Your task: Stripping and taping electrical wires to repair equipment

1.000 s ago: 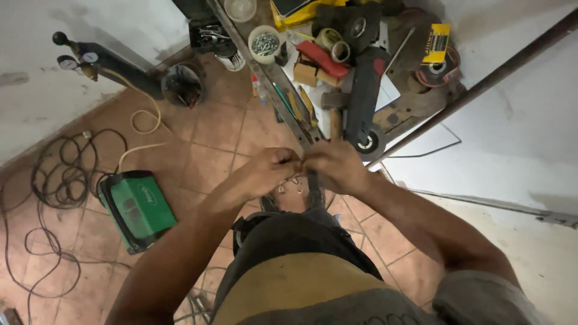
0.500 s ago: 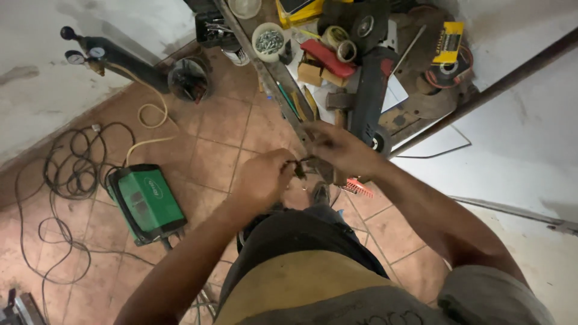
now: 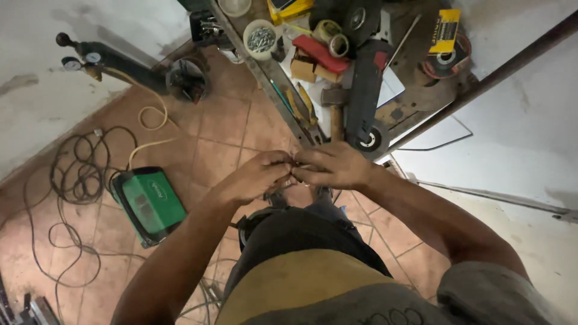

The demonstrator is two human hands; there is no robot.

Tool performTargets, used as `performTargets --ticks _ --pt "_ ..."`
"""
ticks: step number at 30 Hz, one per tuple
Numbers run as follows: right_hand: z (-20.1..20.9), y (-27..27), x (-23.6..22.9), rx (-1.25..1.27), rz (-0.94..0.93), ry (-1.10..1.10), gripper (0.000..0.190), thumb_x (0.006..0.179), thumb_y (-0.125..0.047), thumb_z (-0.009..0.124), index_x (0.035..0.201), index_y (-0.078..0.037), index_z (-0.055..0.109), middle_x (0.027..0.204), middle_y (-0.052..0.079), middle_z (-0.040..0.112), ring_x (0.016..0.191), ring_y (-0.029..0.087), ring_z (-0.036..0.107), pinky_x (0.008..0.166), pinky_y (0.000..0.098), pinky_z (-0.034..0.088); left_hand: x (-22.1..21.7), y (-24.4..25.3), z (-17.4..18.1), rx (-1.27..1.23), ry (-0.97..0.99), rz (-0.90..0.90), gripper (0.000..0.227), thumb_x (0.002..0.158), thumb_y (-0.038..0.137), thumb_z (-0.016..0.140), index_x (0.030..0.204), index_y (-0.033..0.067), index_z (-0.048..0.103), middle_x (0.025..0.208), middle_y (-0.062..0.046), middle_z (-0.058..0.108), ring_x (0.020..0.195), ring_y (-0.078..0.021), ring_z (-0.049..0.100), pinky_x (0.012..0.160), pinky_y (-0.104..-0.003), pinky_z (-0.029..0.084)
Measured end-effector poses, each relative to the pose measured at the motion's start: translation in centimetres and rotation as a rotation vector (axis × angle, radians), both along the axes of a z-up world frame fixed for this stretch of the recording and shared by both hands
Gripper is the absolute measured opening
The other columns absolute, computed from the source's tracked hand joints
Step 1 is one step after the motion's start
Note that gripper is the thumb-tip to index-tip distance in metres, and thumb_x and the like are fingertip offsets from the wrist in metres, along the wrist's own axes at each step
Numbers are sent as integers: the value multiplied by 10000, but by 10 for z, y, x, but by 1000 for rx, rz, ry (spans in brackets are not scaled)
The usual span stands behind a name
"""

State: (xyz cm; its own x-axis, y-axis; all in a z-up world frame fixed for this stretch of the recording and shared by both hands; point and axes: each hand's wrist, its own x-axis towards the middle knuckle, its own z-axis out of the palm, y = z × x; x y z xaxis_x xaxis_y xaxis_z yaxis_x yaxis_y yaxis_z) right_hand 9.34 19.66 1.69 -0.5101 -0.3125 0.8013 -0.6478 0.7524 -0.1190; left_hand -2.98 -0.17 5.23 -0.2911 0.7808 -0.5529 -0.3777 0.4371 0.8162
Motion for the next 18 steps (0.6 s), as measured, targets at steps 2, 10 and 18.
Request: performTargets --ticks 2,10,18 --pt "0 6 0 -22 68 -60 143 990 -149 703 1132 -133 715 1228 206 684 863 301 706 679 372 589 -3 0 -12 6 -37 -12 133 968 164 578 922 52 631 650 11 413 509 -84 398 415 -205 307" --pt "-7 8 -2 -24 21 -143 414 980 -401 674 1300 -139 656 1334 264 606 965 394 693 785 484 564 -35 -9 -93 299 -893 -394 185 1015 327 636 1112 173 668 873 -28 597 702 -100 587 486 -190 386" --pt "10 -1 -4 25 25 57 104 1020 -269 670 1021 -177 718 1162 135 653 892 295 701 748 417 597 -16 -2 -2 47 -95 -237 213 1040 235 521 935 77 616 702 0 439 549 -128 416 443 -278 339"
